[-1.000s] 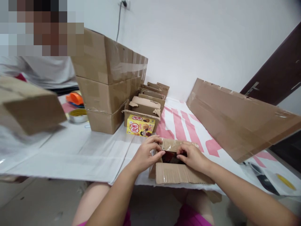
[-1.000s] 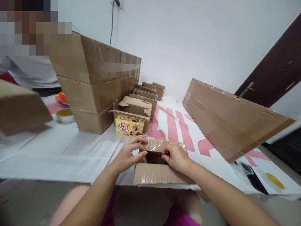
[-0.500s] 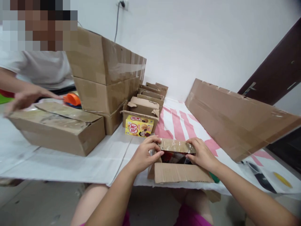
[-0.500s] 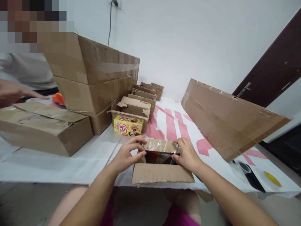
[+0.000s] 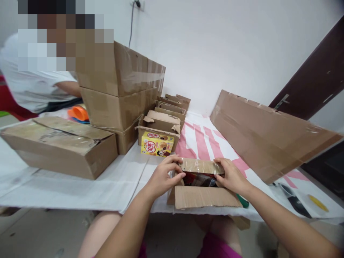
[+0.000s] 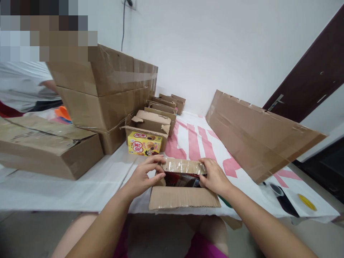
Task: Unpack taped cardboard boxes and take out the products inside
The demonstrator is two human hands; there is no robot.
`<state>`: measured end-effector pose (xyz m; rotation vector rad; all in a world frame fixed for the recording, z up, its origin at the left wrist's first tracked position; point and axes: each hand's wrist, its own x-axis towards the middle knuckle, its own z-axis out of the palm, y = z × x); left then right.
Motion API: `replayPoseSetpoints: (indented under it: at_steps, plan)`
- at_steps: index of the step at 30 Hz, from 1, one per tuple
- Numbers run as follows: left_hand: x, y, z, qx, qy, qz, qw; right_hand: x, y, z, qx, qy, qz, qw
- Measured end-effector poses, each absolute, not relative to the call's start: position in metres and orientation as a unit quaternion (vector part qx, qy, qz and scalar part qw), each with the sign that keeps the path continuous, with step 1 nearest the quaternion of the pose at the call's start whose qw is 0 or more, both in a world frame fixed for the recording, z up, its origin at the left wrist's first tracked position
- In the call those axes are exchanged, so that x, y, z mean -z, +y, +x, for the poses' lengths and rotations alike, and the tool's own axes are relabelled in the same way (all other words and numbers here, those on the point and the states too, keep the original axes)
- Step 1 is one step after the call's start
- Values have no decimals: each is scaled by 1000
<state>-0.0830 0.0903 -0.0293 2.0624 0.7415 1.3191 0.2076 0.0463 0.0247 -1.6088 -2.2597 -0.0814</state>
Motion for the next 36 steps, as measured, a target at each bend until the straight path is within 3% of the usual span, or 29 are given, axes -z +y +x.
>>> replayPoseSetpoints:
  at_steps: [11,22,32,36]
  plan:
    - [27,88,-83,-499,288,768,280,-20,42,229,-31,-797,-560,225]
    - [30,87,-81,-471,320,774,278,-19,63,232,-37,-690,-634,347]
    - [33,94,-79,-433,337,760,348,-9,91,230,-37,-689,-658,302]
    - [35,94,-79,-426,341,755,363,-41,44,201,-3,-766,-546,340]
